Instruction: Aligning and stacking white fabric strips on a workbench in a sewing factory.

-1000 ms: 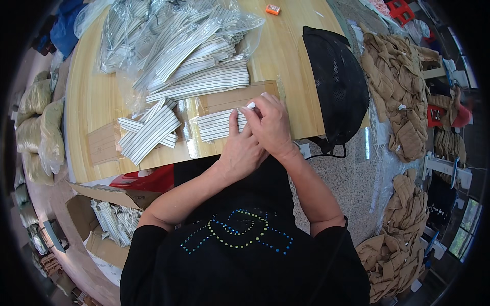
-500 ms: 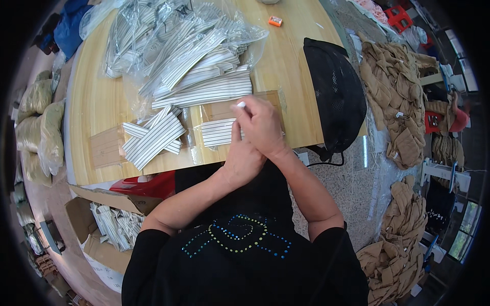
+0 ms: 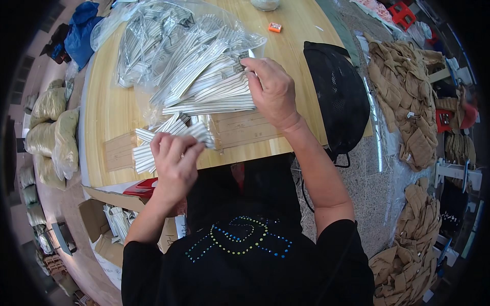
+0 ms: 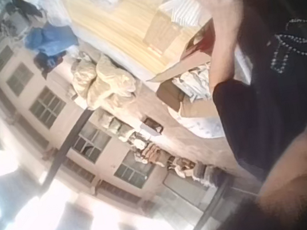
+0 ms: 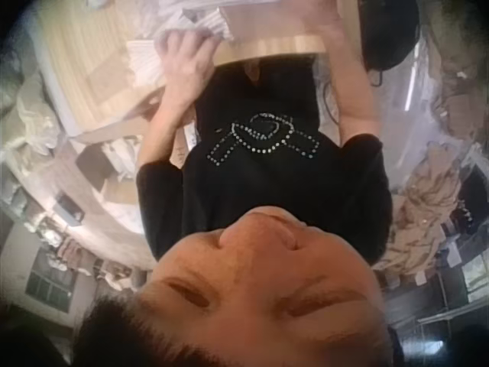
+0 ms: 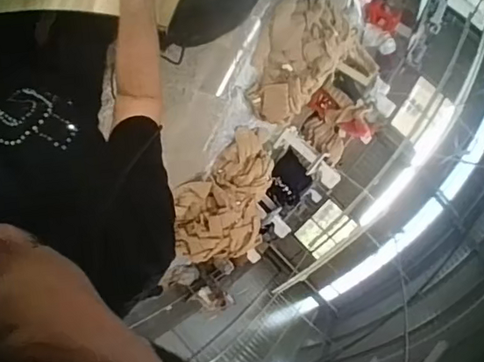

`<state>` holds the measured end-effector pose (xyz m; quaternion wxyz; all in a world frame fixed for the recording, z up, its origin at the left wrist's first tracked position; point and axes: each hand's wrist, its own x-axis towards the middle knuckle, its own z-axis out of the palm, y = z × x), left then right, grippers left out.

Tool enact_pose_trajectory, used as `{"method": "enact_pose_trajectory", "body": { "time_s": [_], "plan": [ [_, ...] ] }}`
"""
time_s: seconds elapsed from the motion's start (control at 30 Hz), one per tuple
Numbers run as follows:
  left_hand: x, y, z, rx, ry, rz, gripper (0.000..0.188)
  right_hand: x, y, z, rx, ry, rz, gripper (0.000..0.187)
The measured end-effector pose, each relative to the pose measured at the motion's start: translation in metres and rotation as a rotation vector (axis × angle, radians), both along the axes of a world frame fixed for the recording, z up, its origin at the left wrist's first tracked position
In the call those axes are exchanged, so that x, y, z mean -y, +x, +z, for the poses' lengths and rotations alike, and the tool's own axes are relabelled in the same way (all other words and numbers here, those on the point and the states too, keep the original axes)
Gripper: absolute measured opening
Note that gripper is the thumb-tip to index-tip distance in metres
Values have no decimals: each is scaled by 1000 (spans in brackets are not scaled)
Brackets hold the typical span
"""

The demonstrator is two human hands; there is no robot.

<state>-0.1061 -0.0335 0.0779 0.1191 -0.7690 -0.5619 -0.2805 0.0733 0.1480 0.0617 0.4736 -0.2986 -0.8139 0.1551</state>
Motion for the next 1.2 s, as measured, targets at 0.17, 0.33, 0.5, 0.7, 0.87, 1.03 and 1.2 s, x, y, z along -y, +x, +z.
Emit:
{"method": "enact_pose_trajectory", "body": {
  "time_s": [0.17, 0.33, 0.5, 0.7, 0.87, 1.03, 1.2],
  "plan": [
    [-5, -60, -78, 111, -88, 178, 23, 33, 18, 33, -518, -489, 228, 33],
    [-10, -64, -82, 137, 5, 189, 28, 54, 58, -20, -567, -862, 187, 31],
    [-11, -32, -57, 223, 261, 183, 40, 55, 69, -47, 113, -801, -115, 32],
    [-49, 84, -55, 230, -213, -266, 44, 47, 74, -59, 168, -624, -133, 39],
    [-43, 110, -81, 140, -333, -164, 58, 45, 76, -62, 126, -614, -144, 40],
    [-42, 112, -84, 62, -345, -164, 62, 48, 79, -65, 113, -495, -177, 38],
    [-42, 108, -81, 48, -357, -160, 62, 53, 80, -63, -108, -645, -201, 23]
  ]
}}
